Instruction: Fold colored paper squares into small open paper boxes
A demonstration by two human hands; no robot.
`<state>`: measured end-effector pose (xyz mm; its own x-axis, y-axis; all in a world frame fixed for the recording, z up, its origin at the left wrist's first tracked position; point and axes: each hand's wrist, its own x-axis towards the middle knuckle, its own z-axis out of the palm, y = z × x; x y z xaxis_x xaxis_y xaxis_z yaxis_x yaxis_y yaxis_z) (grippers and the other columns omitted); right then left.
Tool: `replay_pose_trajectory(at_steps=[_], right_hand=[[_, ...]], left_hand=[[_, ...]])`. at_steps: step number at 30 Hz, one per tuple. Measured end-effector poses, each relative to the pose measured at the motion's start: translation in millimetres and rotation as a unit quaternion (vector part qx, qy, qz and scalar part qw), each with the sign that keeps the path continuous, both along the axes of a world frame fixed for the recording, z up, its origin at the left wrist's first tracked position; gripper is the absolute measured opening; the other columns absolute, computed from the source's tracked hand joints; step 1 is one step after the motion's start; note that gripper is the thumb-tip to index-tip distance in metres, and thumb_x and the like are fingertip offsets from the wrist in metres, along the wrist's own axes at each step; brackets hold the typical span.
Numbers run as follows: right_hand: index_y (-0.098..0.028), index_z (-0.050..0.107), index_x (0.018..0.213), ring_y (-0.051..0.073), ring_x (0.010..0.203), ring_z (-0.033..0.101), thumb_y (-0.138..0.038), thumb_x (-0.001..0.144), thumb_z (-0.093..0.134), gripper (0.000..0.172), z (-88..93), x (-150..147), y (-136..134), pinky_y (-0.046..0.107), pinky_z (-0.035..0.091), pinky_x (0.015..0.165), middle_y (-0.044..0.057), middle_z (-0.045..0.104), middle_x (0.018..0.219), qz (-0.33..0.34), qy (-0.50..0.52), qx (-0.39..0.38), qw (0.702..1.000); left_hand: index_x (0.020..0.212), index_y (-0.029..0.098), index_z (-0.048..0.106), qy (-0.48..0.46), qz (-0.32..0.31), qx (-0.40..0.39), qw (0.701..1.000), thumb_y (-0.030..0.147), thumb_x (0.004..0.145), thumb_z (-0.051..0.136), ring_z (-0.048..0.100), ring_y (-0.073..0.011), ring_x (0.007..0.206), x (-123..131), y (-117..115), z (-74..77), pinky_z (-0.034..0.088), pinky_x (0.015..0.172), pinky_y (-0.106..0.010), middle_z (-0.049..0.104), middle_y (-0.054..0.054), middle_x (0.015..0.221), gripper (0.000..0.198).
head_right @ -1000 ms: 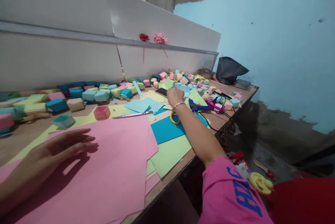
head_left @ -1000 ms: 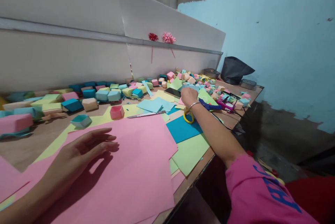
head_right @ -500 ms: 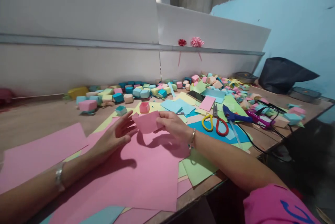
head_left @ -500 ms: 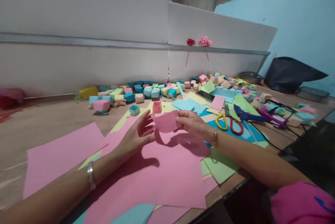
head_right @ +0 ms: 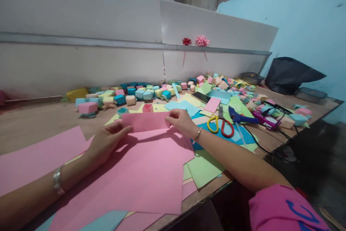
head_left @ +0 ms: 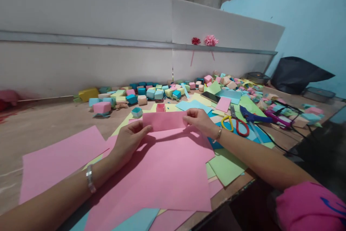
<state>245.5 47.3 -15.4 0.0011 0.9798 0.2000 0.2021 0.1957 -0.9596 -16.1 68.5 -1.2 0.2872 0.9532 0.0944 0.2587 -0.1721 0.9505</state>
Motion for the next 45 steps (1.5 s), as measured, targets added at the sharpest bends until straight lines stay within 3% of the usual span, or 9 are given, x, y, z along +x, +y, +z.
replay_pose_trajectory(at_steps=[5, 9, 14, 18, 23, 29, 38, 41, 45], right_hand=[[-0.017, 0.063, 0.078, 0.009, 0.046, 0.052, -0.022, 0.077, 0.065, 0.005, -8.0, -6.8, 0.5, 0.021, 0.038, 0.045, -0.004, 0.058, 0.055, 0.005, -0.108, -0.028, 0.994], [-0.017, 0.070, 0.081, 0.010, 0.064, 0.059, -0.024, 0.086, 0.063, 0.011, 0.4, 3.5, 6.2, 0.021, 0.042, 0.061, -0.002, 0.068, 0.068, 0.006, -0.268, 0.070, 0.961], [-0.013, 0.072, 0.083, 0.018, 0.087, 0.059, -0.007, 0.086, 0.054, 0.019, 8.2, 46.4, 26.6, 0.029, 0.041, 0.078, 0.009, 0.070, 0.090, -0.088, -0.401, 0.117, 0.904], [-0.013, 0.073, 0.082, 0.019, 0.084, 0.056, -0.011, 0.085, 0.059, 0.015, 3.7, 58.8, 35.0, 0.030, 0.040, 0.077, 0.009, 0.065, 0.082, -0.099, -0.482, 0.110, 0.864], [-0.018, 0.072, 0.097, 0.022, 0.101, 0.051, -0.029, 0.090, 0.062, 0.017, -4.8, 41.9, 39.0, 0.032, 0.040, 0.081, 0.010, 0.062, 0.107, -0.078, -0.566, 0.122, 0.812], [-0.014, 0.068, 0.088, 0.026, 0.098, 0.051, -0.011, 0.091, 0.050, 0.018, -6.3, 41.8, 38.8, 0.037, 0.040, 0.077, 0.013, 0.064, 0.102, -0.092, -0.613, 0.127, 0.774], [-0.012, 0.059, 0.117, 0.021, 0.094, 0.059, -0.014, 0.098, 0.032, 0.033, 18.3, 43.7, 20.6, 0.033, 0.043, 0.081, 0.011, 0.067, 0.104, -0.126, -0.503, 0.177, 0.837], [-0.015, 0.067, 0.106, 0.018, 0.086, 0.061, -0.024, 0.096, 0.044, 0.027, 16.0, 49.4, 21.1, 0.029, 0.043, 0.076, 0.007, 0.070, 0.096, -0.026, -0.436, 0.140, 0.889], [-0.018, 0.074, 0.102, 0.016, 0.083, 0.062, -0.021, 0.087, 0.056, 0.024, 10.4, 57.6, 23.4, 0.026, 0.043, 0.075, 0.006, 0.073, 0.093, 0.057, -0.415, 0.103, 0.902]], left_hand=[[0.079, 0.019, 0.061, 0.092, 0.063, 0.027, 0.993, 0.053, 0.077, 0.061, 0.046, -0.0112, 0.052, -1.9, 10.0, 2.5, 0.037, 0.048, -0.022, 0.056, 0.005, 0.061, 0.034], [0.093, 0.019, 0.066, 0.164, 0.088, 0.068, 0.980, 0.051, 0.071, 0.057, 0.046, -0.0127, 0.051, -3.4, 22.3, -1.4, 0.035, 0.047, -0.024, 0.062, 0.003, 0.066, 0.040], [0.120, 0.020, 0.057, 0.167, 0.069, 0.051, 0.982, 0.053, 0.070, 0.056, 0.047, -0.0148, 0.053, -4.6, 27.0, -7.4, 0.036, 0.050, -0.025, 0.058, 0.006, 0.063, 0.060], [0.113, 0.024, 0.056, 0.173, 0.064, 0.037, 0.982, 0.056, 0.070, 0.053, 0.052, -0.0167, 0.055, -4.5, 28.5, -8.2, 0.038, 0.052, -0.026, 0.062, 0.006, 0.064, 0.054], [0.094, 0.030, 0.060, 0.323, 0.084, 0.112, 0.936, 0.057, 0.068, 0.046, 0.060, -0.0207, 0.064, -2.9, 35.1, -4.0, 0.040, 0.061, -0.029, 0.069, 0.006, 0.070, 0.039], [0.088, 0.030, 0.062, 0.370, 0.063, 0.159, 0.913, 0.058, 0.068, 0.047, 0.064, -0.0237, 0.074, -2.9, 35.6, 2.3, 0.044, 0.067, -0.031, 0.072, 0.002, 0.085, 0.038], [0.075, 0.024, 0.056, 0.291, 0.072, 0.188, 0.935, 0.042, 0.067, 0.050, 0.062, -0.0246, 0.073, -5.6, 38.8, -8.9, 0.043, 0.067, -0.034, 0.066, -0.004, 0.076, 0.021], [0.077, 0.023, 0.056, 0.281, 0.072, 0.188, 0.938, 0.037, 0.069, 0.049, 0.062, -0.0223, 0.074, -8.1, 38.7, -11.9, 0.045, 0.069, -0.033, 0.067, -0.003, 0.077, 0.017], [0.079, 0.022, 0.056, 0.267, 0.086, 0.193, 0.940, 0.036, 0.070, 0.048, 0.062, -0.0217, 0.077, -9.8, 40.3, -13.3, 0.046, 0.071, -0.033, 0.067, -0.003, 0.080, 0.018]])
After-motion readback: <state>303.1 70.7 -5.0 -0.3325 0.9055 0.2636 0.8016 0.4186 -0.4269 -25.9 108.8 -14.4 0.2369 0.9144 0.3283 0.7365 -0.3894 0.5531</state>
